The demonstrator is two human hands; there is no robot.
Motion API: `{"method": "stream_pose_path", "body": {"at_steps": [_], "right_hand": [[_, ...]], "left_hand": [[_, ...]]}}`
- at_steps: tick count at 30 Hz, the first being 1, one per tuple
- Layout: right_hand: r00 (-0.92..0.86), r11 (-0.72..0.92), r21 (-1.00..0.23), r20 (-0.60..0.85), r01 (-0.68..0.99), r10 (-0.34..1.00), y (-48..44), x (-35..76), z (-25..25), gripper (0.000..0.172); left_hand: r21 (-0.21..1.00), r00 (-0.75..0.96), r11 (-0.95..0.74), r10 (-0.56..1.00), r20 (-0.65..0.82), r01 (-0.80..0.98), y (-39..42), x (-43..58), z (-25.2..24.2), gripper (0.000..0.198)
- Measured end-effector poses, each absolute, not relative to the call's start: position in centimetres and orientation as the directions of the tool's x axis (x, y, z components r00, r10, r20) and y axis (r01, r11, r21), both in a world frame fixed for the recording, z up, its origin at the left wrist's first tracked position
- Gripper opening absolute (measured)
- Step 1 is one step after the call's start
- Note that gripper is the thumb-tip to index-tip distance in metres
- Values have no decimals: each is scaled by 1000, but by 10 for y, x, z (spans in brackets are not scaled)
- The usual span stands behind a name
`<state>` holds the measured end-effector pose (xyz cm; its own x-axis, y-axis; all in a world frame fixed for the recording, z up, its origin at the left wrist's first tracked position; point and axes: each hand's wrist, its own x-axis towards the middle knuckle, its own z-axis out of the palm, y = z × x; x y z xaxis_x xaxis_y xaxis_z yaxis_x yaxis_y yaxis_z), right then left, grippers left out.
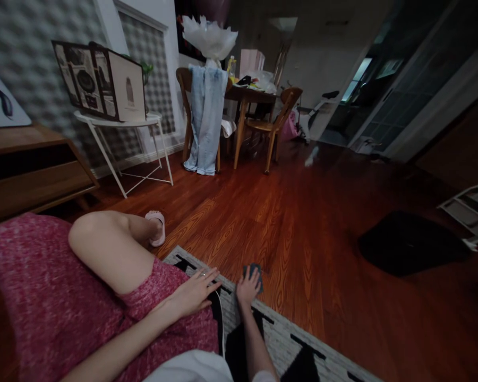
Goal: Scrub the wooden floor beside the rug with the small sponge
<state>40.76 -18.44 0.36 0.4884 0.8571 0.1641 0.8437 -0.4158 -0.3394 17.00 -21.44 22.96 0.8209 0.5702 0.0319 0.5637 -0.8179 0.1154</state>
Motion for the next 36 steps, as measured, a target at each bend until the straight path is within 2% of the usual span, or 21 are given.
{"method": "stream_pose_path", "body": {"at_steps": [3, 6, 9, 11, 13, 16, 18, 22, 27, 30, 33, 36], "right_hand": [[225, -194, -274, 86, 942, 970, -159, 364, 8, 57], [16, 10, -252, 100, 968, 995, -144, 363, 11, 54], [-54, 92, -252, 155, 963, 986, -143, 407, 13, 52], [57, -10, -254, 179, 967, 982, -152, 454, 13, 52], [262, -210, -263, 182, 942, 948, -171, 509, 11, 54], [567, -510, -291, 161, 810, 808, -215, 585, 7, 58], [714, -645, -323, 177, 692, 677, -249, 621, 3, 59], [858, -751, -415, 249, 514, 449, -289, 637, -8, 59], [921, -790, -479, 270, 383, 283, -257, 585, -4, 61], [869, -721, -484, 301, 495, 393, -213, 531, 4, 61], [725, -582, -443, 301, 681, 619, -170, 456, 9, 60], [492, -397, -368, 215, 841, 844, -137, 374, 9, 58]], "left_hand": [[113, 828, -825, 560, 36, 553, -214, 170, 228, 59], [105, 828, -825, 560, 25, 555, -214, 170, 231, 59], [93, 823, -820, 568, -1, 565, -214, 170, 235, 59], [86, 823, -820, 568, -9, 566, -215, 170, 236, 59], [87, 825, -822, 565, -2, 563, -215, 169, 236, 58], [105, 823, -820, 567, 23, 562, -214, 169, 232, 57], [120, 822, -818, 569, 28, 563, -214, 170, 228, 57], [142, 824, -817, 567, 17, 559, -215, 172, 225, 61], [140, 831, -821, 557, -16, 553, -217, 173, 233, 59], [135, 833, -823, 552, -39, 552, -218, 174, 235, 59], [134, 827, -818, 561, -31, 559, -217, 174, 233, 61], [131, 833, -824, 552, -35, 552, -216, 174, 232, 60]]}}
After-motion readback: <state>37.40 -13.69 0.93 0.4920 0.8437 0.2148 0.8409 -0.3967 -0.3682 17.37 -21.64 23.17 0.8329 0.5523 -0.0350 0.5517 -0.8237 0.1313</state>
